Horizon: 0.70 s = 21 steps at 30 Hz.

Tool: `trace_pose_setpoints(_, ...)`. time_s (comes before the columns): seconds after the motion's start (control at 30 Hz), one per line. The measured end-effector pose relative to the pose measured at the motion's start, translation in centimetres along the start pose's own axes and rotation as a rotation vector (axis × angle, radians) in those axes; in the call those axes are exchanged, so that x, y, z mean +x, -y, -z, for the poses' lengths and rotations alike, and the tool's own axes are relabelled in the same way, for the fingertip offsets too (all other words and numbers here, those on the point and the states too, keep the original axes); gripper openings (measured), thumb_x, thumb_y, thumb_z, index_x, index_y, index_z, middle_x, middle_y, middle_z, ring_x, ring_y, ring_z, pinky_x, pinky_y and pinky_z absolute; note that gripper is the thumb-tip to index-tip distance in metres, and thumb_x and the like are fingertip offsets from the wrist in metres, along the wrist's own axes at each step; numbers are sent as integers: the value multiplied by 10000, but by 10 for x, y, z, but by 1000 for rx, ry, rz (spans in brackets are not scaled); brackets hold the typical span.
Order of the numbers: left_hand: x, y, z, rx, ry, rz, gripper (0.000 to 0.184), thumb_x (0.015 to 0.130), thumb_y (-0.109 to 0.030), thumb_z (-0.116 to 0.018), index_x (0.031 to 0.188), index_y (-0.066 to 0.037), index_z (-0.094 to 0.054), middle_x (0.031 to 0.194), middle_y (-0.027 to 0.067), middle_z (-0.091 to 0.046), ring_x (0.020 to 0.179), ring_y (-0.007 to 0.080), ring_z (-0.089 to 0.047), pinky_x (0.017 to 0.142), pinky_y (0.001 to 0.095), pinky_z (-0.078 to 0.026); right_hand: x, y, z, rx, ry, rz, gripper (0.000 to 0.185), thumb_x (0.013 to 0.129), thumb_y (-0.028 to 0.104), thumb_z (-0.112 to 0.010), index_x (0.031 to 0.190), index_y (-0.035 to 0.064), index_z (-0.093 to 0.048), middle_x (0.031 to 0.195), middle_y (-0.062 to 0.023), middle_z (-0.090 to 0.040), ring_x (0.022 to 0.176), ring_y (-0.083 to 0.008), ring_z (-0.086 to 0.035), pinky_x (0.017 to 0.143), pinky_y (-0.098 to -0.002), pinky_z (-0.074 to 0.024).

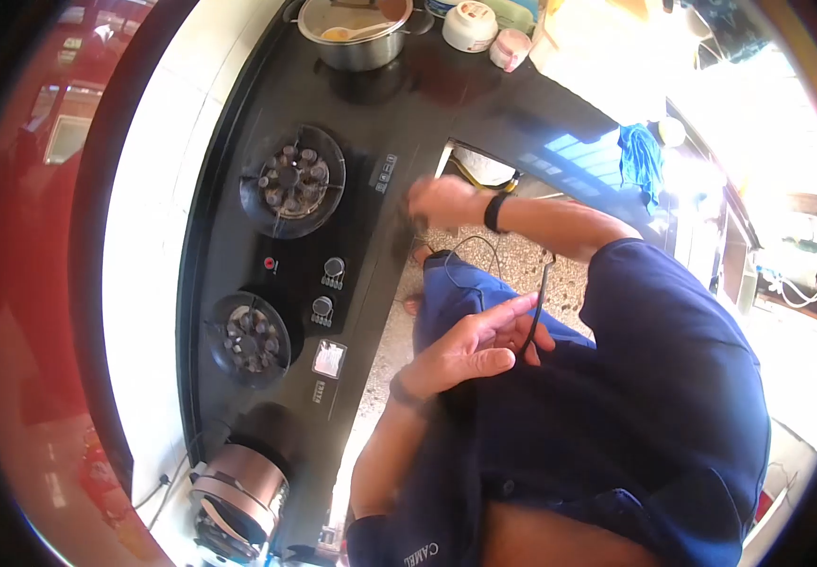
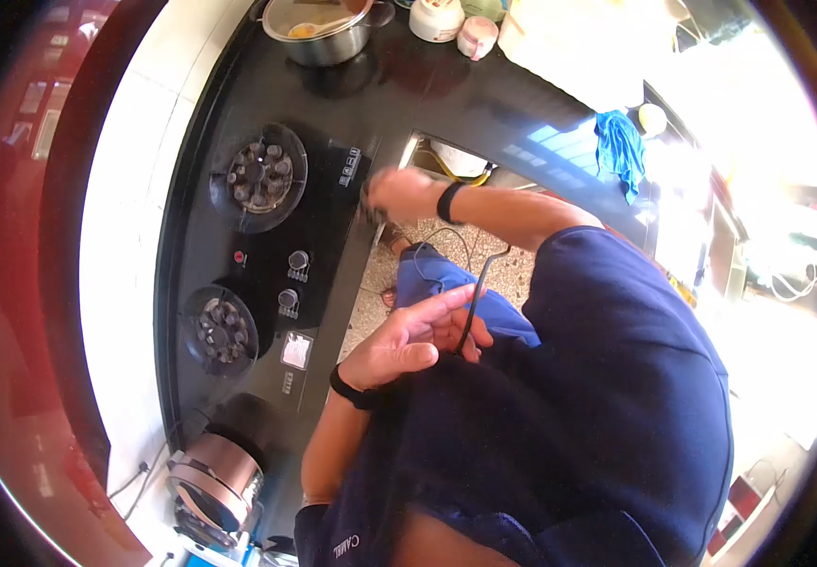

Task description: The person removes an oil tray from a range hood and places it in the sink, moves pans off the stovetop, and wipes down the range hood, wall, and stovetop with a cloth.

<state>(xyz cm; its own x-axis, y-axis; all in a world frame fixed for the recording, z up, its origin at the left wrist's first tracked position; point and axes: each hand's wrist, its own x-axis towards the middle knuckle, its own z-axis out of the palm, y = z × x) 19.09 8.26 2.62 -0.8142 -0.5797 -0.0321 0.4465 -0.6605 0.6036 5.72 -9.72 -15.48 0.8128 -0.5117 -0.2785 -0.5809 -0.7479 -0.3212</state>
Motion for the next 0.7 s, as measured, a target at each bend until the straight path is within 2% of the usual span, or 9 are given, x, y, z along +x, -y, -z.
trace_pose_setpoints(0.03,-2,4,0,-6,9,-27,990,882,-567,-671,1555,11,-231,1251,188,-545,1050,232,-573,999,361,-433,9,-24,4,56,-70,-165,327,737,171,-643,1051,117,-715,1104,-145,-656,1043,-345,-658,815,-461,-577)
trace_pose_setpoints(0.07,-5,8,0,-15,19,-43,972,891,-553,-670,1557,4,-233,1241,183,-546,1039,228,-570,992,360,-435,13,-41,16,144,-277,-263,342,742,207,-652,1067,122,-716,1107,-165,-664,1024,-355,-665,848,-446,-565)
trace_pose_setpoints(0.13,-8,13,-2,-27,8,-66,975,887,-556,-672,1559,-3,-233,1238,182,-547,1035,227,-569,981,361,-439,36,-60,36,254,-578,-316,416,751,292,-684,1137,139,-698,1121,-187,-670,1033,-340,-661,914,-424,-535)
trace_pose_setpoints(0.23,-13,19,-3,-37,-31,-91,981,880,-560,-677,1562,-9,-234,1233,180,-548,1021,228,-568,961,365,-444,87,-51,30,298,-581,-423,442,785,334,-682,1184,142,-682,1149,-194,-664,1046,-357,-653,929,-440,-526)
trace_pose_setpoints(0.3,-18,24,-4,-50,-71,-105,985,876,-559,-679,1561,-8,-235,1232,181,-549,1012,230,-568,952,367,-446,108,-20,3,374,-484,-400,470,792,351,-689,1218,153,-665,1174,-183,-651,1067,-378,-637,936,-453,-520)
trace_pose_setpoints(0.33,-22,26,-4,-64,-99,-112,990,871,-556,-682,1561,-5,-234,1226,179,-552,1004,233,-568,947,365,-445,113,0,-14,264,-559,-353,459,790,325,-696,1217,162,-662,1184,-168,-640,1058,-374,-639,929,-455,-524)
trace_pose_setpoints(0.6,-41,20,-22,5,-124,-142,997,865,-560,-679,1557,5,-236,1196,176,-560,992,231,-565,932,358,-443,51,74,-57,352,-470,-137,392,736,243,-711,1115,150,-676,1148,-138,-646,1016,-336,-667,897,-442,-553)
trace_pose_setpoints(0.67,-42,23,-21,12,-112,-107,1010,860,-583,-678,1553,10,-244,1163,176,-575,973,222,-568,916,349,-448,33,110,-76,420,-404,-11,393,739,264,-693,1115,150,-681,1149,-142,-647,1038,-330,-658,901,-445,-552)
trace_pose_setpoints(0.7,-41,26,-19,11,-106,-106,1010,860,-583,-678,1553,10,-244,1163,176,-575,973,222,-568,916,349,-448,19,139,-66,493,-250,43,392,750,285,-670,1115,146,-686,1160,-141,-643,1069,-329,-642,914,-441,-547)
